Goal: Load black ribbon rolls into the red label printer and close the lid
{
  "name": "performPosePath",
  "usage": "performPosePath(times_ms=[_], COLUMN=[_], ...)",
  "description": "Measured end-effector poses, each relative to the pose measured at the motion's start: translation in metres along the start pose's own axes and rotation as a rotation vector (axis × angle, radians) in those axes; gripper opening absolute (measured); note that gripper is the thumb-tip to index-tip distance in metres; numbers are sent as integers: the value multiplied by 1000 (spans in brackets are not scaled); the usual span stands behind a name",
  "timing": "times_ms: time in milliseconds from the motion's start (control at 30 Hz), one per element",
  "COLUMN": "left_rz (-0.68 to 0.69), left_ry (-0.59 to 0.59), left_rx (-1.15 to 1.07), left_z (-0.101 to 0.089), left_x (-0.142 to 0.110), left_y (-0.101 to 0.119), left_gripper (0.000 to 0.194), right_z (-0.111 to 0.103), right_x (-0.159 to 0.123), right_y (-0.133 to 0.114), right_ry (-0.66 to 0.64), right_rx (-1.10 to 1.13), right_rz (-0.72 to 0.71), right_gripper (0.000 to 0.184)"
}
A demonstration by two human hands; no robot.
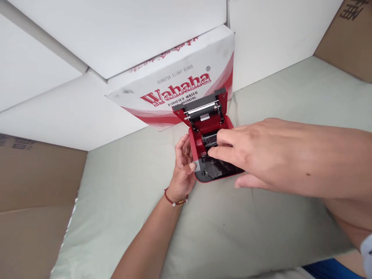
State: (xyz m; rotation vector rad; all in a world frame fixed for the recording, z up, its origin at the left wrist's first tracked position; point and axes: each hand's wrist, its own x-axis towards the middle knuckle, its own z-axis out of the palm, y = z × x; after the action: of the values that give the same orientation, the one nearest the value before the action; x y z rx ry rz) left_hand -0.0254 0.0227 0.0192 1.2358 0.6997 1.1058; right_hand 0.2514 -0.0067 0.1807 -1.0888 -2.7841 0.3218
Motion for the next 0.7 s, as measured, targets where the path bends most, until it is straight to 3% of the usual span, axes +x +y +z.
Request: performPosePath(times_ms=[67,133,233,333,567,700], left_rz=[-7,-7,-4,-8,15,14], left_ry=[-3,-3,-19,-22,4,9], left_rx=[-15,-18,-15,-17,-23,-39], left_z=[1,1,0,-1,0,0], left_x=[0,1,2,3,4,4], left_y=[0,0,0,-1,-4,-5], left_gripper=[86,86,85,84,87,87], right_z=[-3,-10,-16,-13,1,-5], right_x=[4,15,37,53,62,57], right_y=[1,3,6,10,15,18], right_ry=[-14,-89,-157,-166,-93,-144], right_rx=[1,45,48,-41,-176,-100], right_rz=[30,161,378,480,448,371], right_gripper=[26,19,25,28,32,31])
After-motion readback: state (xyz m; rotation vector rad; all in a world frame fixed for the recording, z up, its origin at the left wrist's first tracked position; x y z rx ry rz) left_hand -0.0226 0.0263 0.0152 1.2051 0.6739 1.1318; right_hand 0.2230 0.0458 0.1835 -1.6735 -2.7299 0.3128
